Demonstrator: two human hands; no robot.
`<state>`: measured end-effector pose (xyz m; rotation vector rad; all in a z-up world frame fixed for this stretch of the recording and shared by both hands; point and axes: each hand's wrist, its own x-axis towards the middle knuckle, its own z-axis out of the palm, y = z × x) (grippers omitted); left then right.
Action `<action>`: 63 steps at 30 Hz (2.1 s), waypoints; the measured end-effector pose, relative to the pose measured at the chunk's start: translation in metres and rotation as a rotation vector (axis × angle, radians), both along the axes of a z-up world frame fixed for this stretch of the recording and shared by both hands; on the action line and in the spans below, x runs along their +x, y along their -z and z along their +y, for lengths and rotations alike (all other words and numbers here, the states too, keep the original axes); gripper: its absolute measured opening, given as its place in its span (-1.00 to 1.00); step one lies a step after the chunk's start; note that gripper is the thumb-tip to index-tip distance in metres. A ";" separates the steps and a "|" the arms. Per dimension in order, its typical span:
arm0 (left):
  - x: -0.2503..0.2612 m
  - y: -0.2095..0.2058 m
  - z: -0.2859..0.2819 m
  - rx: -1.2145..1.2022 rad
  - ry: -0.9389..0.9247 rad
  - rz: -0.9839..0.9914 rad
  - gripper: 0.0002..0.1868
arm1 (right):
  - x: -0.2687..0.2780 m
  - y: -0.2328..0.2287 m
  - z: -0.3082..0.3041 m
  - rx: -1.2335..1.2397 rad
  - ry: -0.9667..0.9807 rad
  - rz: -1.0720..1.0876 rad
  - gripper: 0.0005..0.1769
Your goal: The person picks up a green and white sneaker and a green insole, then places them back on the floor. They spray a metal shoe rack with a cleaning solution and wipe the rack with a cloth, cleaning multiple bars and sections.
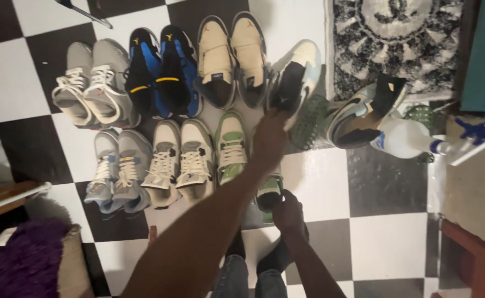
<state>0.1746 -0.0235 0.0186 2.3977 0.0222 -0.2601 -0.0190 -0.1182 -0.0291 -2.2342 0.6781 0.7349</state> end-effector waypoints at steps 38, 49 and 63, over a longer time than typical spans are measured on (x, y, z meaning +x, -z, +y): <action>0.097 0.020 -0.141 -0.121 -0.254 0.191 -0.76 | 0.124 0.102 -0.200 -0.139 -0.561 -0.294 -0.50; 0.039 -0.055 -0.125 -0.332 -0.309 -0.099 -0.55 | 0.136 -0.052 -0.170 0.817 0.970 -0.074 -0.49; 0.057 -0.137 -0.092 -0.359 -0.145 0.018 -0.76 | 0.156 -0.167 -0.105 0.471 0.491 -0.171 -0.73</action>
